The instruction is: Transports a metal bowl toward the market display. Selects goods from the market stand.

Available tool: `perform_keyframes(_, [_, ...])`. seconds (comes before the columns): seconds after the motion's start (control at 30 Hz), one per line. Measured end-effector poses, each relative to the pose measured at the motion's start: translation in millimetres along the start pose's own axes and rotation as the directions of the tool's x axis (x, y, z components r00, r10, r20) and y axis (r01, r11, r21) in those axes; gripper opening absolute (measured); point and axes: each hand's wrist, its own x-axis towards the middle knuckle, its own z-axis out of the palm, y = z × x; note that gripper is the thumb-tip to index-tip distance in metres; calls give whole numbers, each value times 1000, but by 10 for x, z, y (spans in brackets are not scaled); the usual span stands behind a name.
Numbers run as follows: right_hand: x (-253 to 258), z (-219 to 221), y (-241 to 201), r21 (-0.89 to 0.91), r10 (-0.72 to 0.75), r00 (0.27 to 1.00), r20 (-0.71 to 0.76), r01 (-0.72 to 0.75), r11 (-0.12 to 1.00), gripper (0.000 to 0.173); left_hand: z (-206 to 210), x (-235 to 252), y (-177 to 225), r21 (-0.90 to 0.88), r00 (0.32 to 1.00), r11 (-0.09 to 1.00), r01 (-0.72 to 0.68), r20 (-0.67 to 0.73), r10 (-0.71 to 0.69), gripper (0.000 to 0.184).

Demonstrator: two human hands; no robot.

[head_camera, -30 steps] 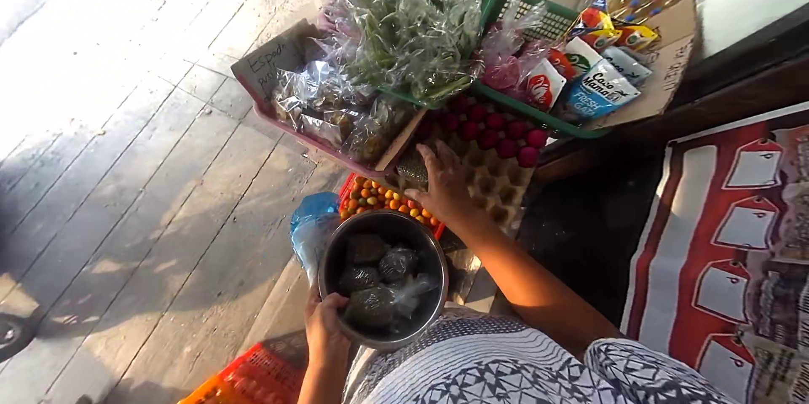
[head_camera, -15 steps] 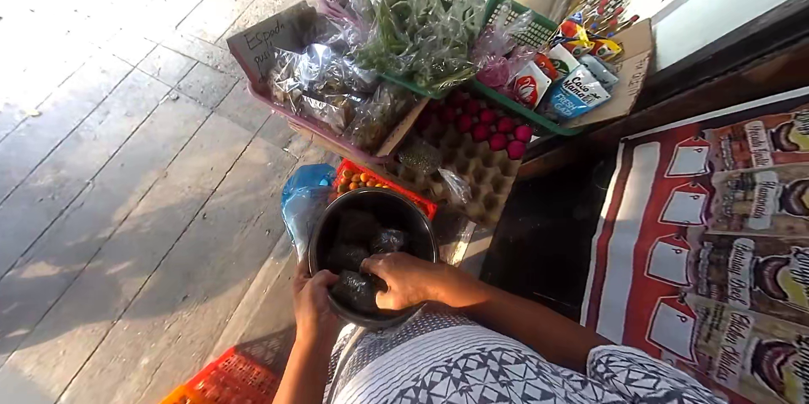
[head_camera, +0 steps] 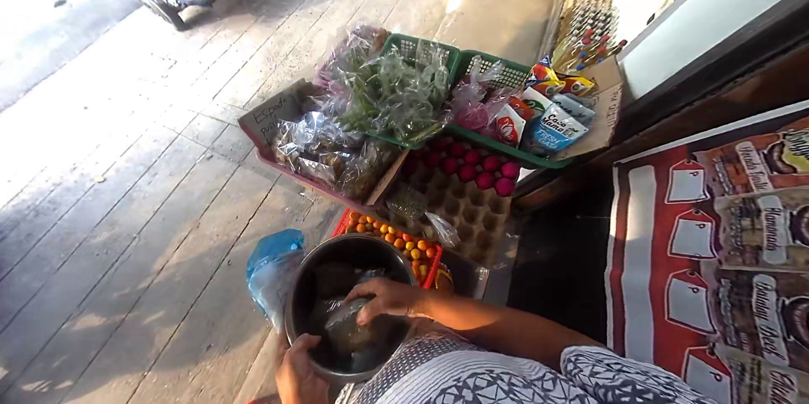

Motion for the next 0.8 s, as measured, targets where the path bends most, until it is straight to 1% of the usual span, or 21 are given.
perform_keyframes(0.07, [-209,-229,-199,174,-27,998,57,17,985,40,42,-67,33,10,999,1000,-19,-41,20,56])
perform_keyframes(0.13, [-458,-517,-354,288,-117,991,72,91,953,44,84,-121,22,17,998,1000,-26,-65,27,58])
perform_keyframes(0.17, [-595,-670,-426,314,-170,985,44,148,938,47,108,-153,19,18,996,999,-31,-80,32,58])
perform_keyframes(0.23, [-856,-988,-554,289,-252,962,-103,272,918,55,173,-208,13,23,989,999,-47,-142,50,56])
perform_keyframes(0.3, [-1082,-1343,-626,153,-275,916,-292,329,932,58,237,-267,-5,11,979,999,-45,-199,47,56])
perform_keyframes(0.33, [-1158,-1533,-618,56,-273,881,-385,318,947,56,276,-300,-15,6,974,999,-46,-220,46,55])
perform_keyframes(0.37, [-1200,-1711,-604,-34,-264,842,-470,282,959,54,316,-330,-22,-2,971,999,-45,-234,43,54])
perform_keyframes(0.43, [-1190,-1975,-591,-165,-214,748,-628,140,976,52,379,-383,-27,-20,965,999,-46,-260,39,54])
perform_keyframes(0.5, [-1073,-2142,-563,-267,-199,675,-711,2,964,54,430,-422,-46,-31,960,998,-48,-277,38,52])
perform_keyframes(0.57, [-898,-2197,-533,-394,-256,643,-722,-77,916,56,474,-447,-64,-38,955,998,-51,-296,37,51])
perform_keyframes(0.6, [-800,-2187,-508,-475,-313,636,-705,-95,875,57,492,-456,-71,-37,952,998,-55,-305,41,52])
perform_keyframes(0.63, [-703,-2171,-470,-573,-390,634,-668,-104,813,58,513,-460,-81,-38,947,997,-60,-317,45,52])
perform_keyframes(0.7, [-546,-2135,-357,-754,-539,639,-549,-100,649,59,539,-465,-96,-51,942,996,-70,-332,49,52])
perform_keyframes(0.73, [-503,-2116,-302,-811,-577,646,-500,-115,574,61,546,-464,-95,-56,941,996,-76,-334,53,53])
perform_keyframes(0.77, [-486,-2095,-271,-840,-592,652,-473,-132,526,61,557,-452,-89,-57,941,995,-83,-333,59,53])
perform_keyframes(0.8, [-495,-2076,-254,-850,-596,655,-465,-142,507,61,561,-435,-88,-62,941,994,-91,-331,65,54])
